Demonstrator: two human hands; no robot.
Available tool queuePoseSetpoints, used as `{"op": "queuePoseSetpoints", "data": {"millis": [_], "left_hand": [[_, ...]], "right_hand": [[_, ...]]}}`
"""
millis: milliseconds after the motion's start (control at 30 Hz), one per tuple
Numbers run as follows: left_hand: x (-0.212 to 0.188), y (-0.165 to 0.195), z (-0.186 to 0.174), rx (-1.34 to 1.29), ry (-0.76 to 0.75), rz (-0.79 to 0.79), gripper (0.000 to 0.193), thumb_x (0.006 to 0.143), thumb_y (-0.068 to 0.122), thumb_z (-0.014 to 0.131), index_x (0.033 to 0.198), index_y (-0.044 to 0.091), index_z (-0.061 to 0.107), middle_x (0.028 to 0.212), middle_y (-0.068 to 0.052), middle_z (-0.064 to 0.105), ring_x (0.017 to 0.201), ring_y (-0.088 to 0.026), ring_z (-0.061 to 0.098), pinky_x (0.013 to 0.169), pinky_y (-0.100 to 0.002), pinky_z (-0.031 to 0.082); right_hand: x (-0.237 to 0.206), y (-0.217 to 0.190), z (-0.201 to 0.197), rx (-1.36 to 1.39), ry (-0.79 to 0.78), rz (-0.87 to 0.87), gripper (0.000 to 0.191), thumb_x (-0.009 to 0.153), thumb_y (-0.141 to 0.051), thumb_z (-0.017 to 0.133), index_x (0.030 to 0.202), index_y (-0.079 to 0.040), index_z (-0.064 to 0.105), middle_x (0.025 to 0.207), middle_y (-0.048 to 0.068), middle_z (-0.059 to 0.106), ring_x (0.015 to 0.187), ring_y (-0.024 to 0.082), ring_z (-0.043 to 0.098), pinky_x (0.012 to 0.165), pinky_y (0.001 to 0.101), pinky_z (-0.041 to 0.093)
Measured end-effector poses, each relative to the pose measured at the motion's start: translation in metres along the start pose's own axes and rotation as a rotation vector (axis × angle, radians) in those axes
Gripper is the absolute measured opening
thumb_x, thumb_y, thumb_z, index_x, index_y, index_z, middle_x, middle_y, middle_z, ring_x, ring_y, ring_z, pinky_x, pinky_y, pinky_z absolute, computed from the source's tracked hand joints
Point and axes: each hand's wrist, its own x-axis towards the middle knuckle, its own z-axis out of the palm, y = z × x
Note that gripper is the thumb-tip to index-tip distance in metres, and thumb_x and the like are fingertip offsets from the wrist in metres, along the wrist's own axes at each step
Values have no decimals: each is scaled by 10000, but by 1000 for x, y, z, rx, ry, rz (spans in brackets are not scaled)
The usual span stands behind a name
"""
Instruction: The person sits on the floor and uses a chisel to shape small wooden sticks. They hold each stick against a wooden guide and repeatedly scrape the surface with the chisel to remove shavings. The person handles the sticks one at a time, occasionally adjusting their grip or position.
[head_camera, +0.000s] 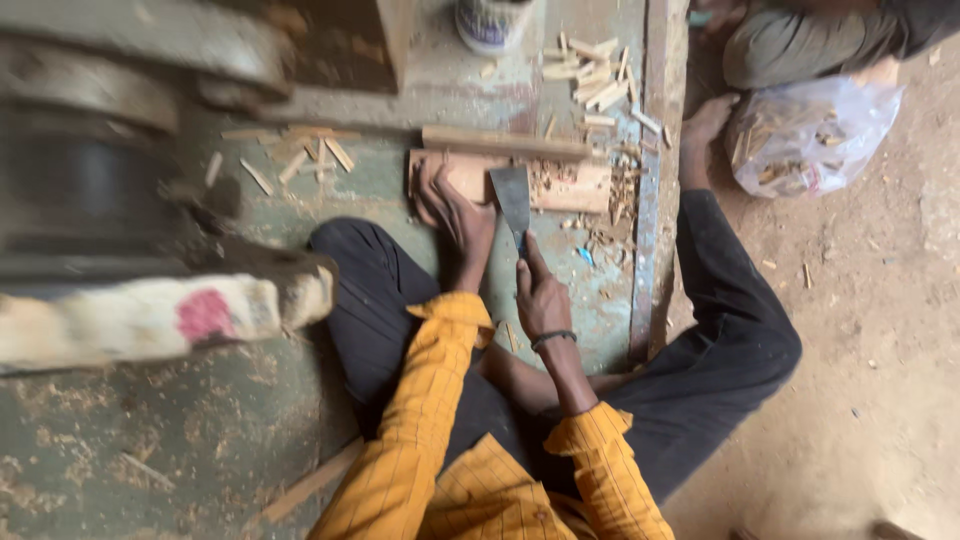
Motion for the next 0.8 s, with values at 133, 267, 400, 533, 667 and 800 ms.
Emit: {"op": "queuePoseSetpoints", "data": {"millis": [133, 267, 400, 533, 667, 800], "left_hand": [[1, 2, -1, 9, -1, -13, 777, 744, 349, 888, 1329, 62, 465, 1488, -207, 411, 1464, -403, 350, 1189, -590, 223], [-5, -3, -1, 65, -26, -12, 735, 731, 252, 840, 1336, 66, 467, 1515, -203, 411, 1486, -404, 338, 1228, -574, 218], [-9, -6, 0, 23, -56, -48, 745, 749, 290, 860, 1345, 72, 468, 1520, -191, 395, 1479, -393, 342, 1212, -570, 211], [-7, -3, 1, 24, -45, -60, 764, 746, 304, 874, 1349, 78, 463, 1544, -181, 378, 1493, -381, 324, 1213, -567, 203], [-2, 2, -1, 5, -32, -88, 819, 699, 338, 907, 1333, 74, 460, 1502, -175, 389, 1470, -383, 312, 1175, -580, 191], [-2, 1, -3, 2, -29, -73, 831, 662, 330, 915, 1309, 82, 458, 1504, -180, 388, 1470, -385, 324, 1173, -586, 201]], "right_hand": [[2, -4, -11, 144, 25, -103, 523, 1027, -337, 468, 1541, -246, 434, 913, 270, 711, 805, 404, 751, 727, 492, 546], [-25, 2, -10, 78, 14, -63, 529, 1033, -340, 467, 1553, -251, 433, 897, 314, 692, 867, 471, 689, 746, 540, 514], [-33, 6, -11, 43, 2, -45, 530, 1037, -341, 462, 1557, -256, 420, 923, 323, 688, 899, 501, 668, 762, 562, 500], [-23, 4, -9, 4, 5, -40, 535, 1025, -337, 471, 1553, -270, 424, 957, 314, 690, 906, 502, 669, 775, 562, 509], [-8, 1, -2, 32, 56, -148, 531, 1042, -318, 472, 1564, -235, 414, 962, 310, 699, 876, 487, 681, 750, 559, 520], [10, 6, 4, 115, 16, -68, 521, 1042, -339, 472, 1555, -266, 421, 820, 250, 720, 699, 354, 756, 678, 489, 558]]}}
